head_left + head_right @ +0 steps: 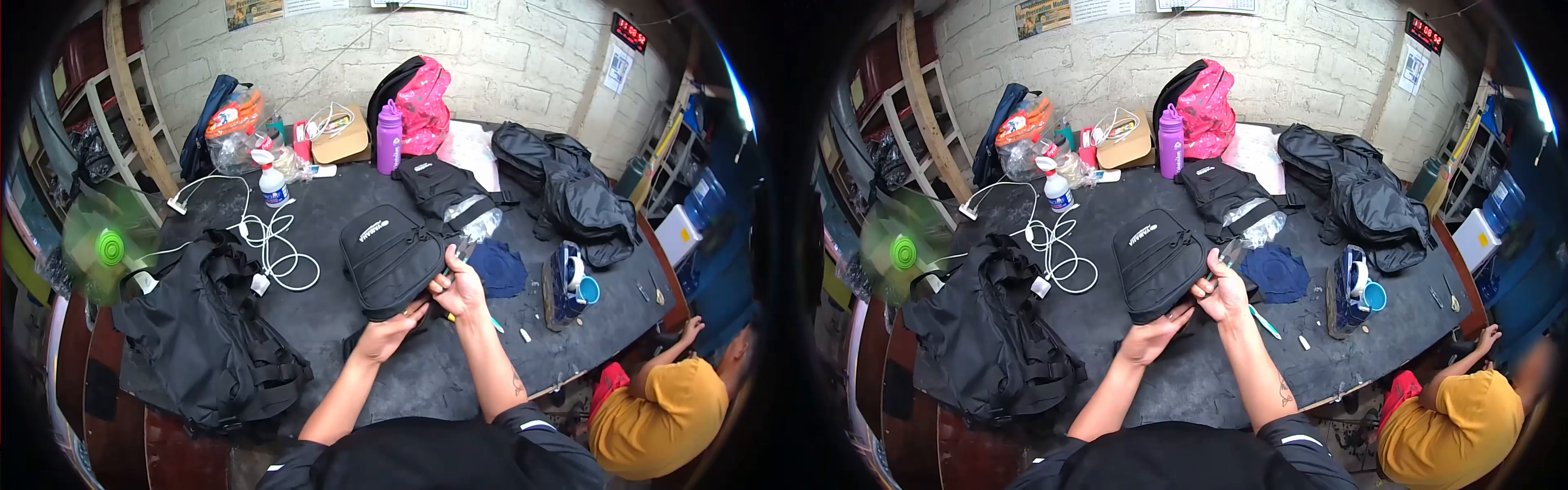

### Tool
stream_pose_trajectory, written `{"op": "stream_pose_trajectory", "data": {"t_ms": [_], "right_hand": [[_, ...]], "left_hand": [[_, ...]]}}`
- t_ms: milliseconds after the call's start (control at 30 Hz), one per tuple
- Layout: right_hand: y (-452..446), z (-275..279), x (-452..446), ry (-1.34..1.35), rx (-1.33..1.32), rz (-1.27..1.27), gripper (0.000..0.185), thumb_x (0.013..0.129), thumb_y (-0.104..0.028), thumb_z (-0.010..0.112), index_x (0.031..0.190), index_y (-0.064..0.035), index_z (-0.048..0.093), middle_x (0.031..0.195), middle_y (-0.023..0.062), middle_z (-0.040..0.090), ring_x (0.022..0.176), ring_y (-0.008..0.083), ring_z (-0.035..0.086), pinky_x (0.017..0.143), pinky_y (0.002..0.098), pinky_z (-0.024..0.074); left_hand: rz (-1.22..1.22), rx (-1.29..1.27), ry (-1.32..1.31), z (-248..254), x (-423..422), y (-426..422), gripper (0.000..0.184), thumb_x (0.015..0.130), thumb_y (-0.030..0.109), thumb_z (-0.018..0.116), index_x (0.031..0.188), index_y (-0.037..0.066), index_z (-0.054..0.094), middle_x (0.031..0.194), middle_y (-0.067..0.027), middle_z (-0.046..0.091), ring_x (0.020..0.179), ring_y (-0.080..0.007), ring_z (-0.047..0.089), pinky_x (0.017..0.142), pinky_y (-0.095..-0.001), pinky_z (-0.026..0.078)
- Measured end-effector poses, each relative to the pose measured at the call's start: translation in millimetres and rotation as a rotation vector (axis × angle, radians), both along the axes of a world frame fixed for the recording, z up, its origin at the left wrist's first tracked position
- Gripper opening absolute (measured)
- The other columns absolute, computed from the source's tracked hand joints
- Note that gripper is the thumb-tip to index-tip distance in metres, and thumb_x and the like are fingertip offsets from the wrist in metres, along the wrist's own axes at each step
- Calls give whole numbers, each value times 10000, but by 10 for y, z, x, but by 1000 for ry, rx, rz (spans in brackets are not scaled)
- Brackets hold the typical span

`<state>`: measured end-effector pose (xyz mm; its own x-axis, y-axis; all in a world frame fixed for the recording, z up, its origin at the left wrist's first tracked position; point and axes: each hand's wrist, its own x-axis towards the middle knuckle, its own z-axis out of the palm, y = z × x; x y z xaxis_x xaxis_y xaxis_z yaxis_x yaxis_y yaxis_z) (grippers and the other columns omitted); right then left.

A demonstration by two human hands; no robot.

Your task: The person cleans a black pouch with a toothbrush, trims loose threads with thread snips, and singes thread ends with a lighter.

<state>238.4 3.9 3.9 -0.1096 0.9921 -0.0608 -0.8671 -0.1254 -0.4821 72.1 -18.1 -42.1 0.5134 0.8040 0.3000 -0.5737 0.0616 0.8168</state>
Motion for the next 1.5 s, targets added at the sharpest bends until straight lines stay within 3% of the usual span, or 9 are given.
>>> {"op": "stream_pose_trajectory", "data": {"t_ms": [133,533,667,733,933,1033,1100,1200,1500], "right_hand": [[-25,-21,89,-27,94,-16,244,917,-332,538,841,-101,534,668,-11,531,423,68,339,439,238,295],[-114,-296,82,205,-160,190,254,920,-365,516,821,-140,579,607,-23,508,396,71,282,432,238,259],[-209,-198,308,-725,-95,193,344,905,-306,582,712,-21,578,579,61,586,376,49,341,374,244,282],[-251,-257,291,-1568,-108,-440,331,849,-278,652,655,-16,601,509,41,548,411,59,421,404,236,319],[-294,252,-128,-1169,302,-432,229,832,-165,666,891,53,631,839,53,662,751,107,585,709,240,450],[-238,231,-246,-1314,431,-407,185,831,-153,667,882,22,637,780,34,630,711,95,566,690,227,439],[-235,250,-288,-952,391,-311,163,853,-189,638,866,-29,609,783,9,576,599,48,460,547,192,362],[-170,187,-291,-470,250,-125,177,885,-216,619,810,-67,561,720,10,553,511,35,389,487,186,319],[-200,154,-268,-436,167,-102,231,900,-292,592,780,-100,546,629,-38,486,471,21,329,431,182,274]], "left_hand": [[6,-498,-646,213,-232,46,522,878,269,592,1292,2,418,1360,-119,433,1279,-271,386,1078,-454,297],[204,-228,-558,458,-308,223,288,960,233,459,1087,18,601,1141,-92,618,1083,-205,566,964,-379,428],[236,-138,-332,593,-342,229,311,945,241,497,1099,-11,596,1115,-87,622,1030,-187,578,932,-341,435],[304,-121,-291,610,-320,229,300,945,232,499,1083,-15,597,1062,-93,642,987,-194,601,910,-347,453],[368,-44,-98,570,-135,247,238,941,162,524,1043,-42,593,995,-89,643,897,-152,610,852,-302,469],[411,-48,-35,526,-33,227,215,935,145,532,1036,-36,591,979,-78,641,883,-143,607,838,-288,473],[495,-98,-44,559,-24,195,150,923,102,555,783,46,551,760,55,509,647,-24,402,578,-185,330],[461,-105,-104,641,-58,152,117,901,76,578,793,37,560,778,41,547,670,-39,462,624,-190,385],[339,131,138,623,-32,59,275,748,-34,705,979,3,562,915,-37,625,845,-120,602,808,-267,479]]}}
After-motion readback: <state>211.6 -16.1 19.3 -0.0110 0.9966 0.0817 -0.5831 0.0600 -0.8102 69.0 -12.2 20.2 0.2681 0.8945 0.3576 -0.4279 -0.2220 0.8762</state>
